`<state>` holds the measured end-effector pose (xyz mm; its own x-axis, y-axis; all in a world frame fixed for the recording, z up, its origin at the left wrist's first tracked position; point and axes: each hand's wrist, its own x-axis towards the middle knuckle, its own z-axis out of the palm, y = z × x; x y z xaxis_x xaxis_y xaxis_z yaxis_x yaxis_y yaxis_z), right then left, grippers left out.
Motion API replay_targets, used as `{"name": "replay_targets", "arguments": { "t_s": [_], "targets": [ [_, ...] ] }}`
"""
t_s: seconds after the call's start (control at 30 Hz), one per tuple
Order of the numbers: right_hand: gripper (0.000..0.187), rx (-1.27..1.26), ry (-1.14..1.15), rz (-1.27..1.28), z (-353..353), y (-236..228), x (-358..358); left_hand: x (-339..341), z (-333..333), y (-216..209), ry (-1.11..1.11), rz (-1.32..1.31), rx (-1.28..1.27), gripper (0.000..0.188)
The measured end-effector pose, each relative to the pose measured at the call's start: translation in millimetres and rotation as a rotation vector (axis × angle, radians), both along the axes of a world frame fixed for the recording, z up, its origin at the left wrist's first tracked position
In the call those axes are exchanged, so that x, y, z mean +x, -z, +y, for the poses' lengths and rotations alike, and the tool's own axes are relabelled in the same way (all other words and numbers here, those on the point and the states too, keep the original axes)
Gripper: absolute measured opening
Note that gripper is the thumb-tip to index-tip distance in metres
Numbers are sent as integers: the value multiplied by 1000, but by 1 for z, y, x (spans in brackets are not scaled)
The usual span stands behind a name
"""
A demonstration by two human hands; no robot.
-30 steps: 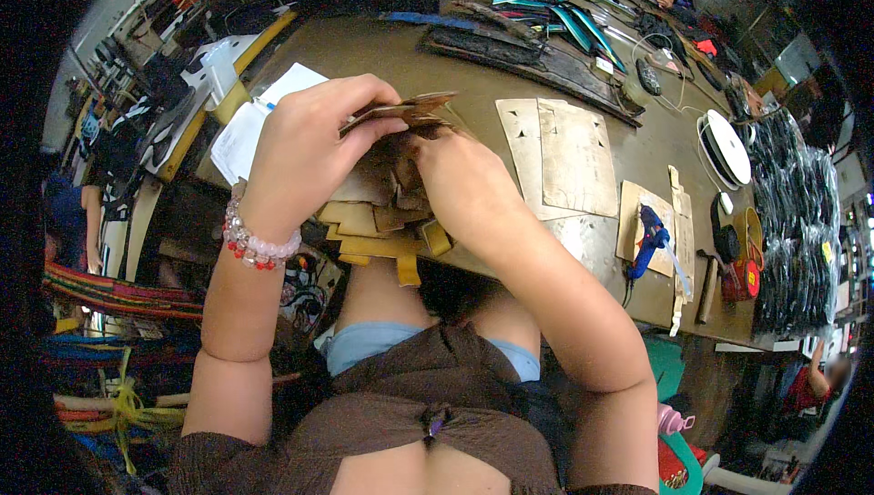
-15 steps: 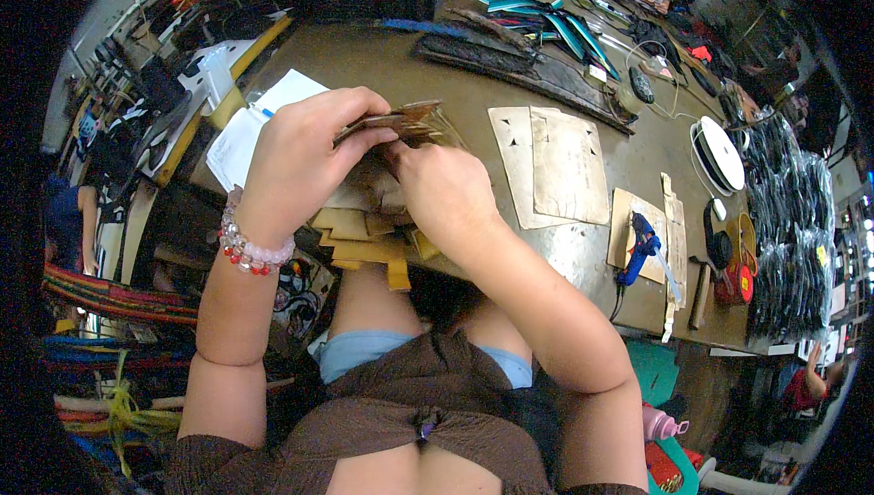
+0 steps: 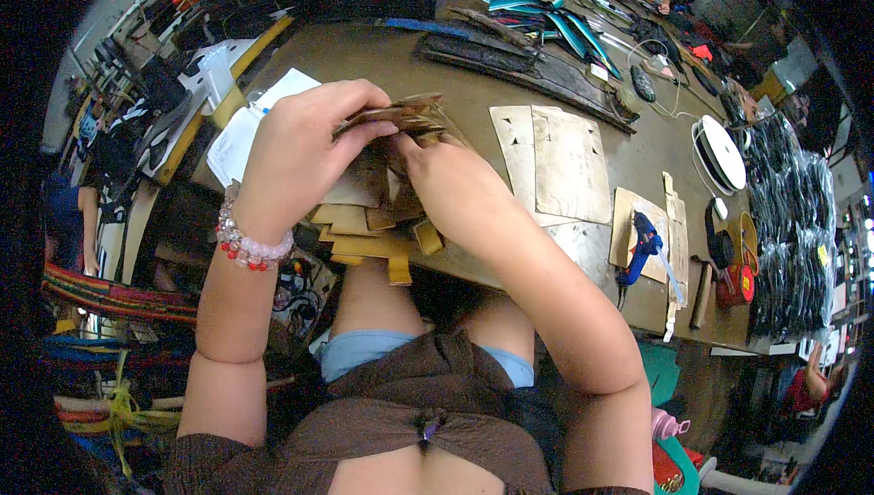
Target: The person assembles a strap by attaching a yellow plastic piece to a black strap using a hot glue gun and a hammer. They then handle a plastic bag containing multiple yellow plastic pieces, sorting and stacking them on the table.
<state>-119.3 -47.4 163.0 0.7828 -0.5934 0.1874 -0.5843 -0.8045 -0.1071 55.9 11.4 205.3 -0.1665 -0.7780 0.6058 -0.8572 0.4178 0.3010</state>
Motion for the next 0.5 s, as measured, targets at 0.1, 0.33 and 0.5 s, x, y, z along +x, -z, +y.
{"name": "replay_targets", "arguments": {
  "t_s": [0.1, 0.33, 0.5],
  "targets": [
    [29, 15, -3, 15, -2, 4, 3, 0, 1, -1, 2, 6, 13, 17],
    [25, -1, 37, -61, -2, 13, 6, -1, 2, -3, 26, -2, -17, 11],
    [21, -20, 62, -32, -1, 14, 7, -3, 4, -5, 24, 4, 1, 11]
  ]
}}
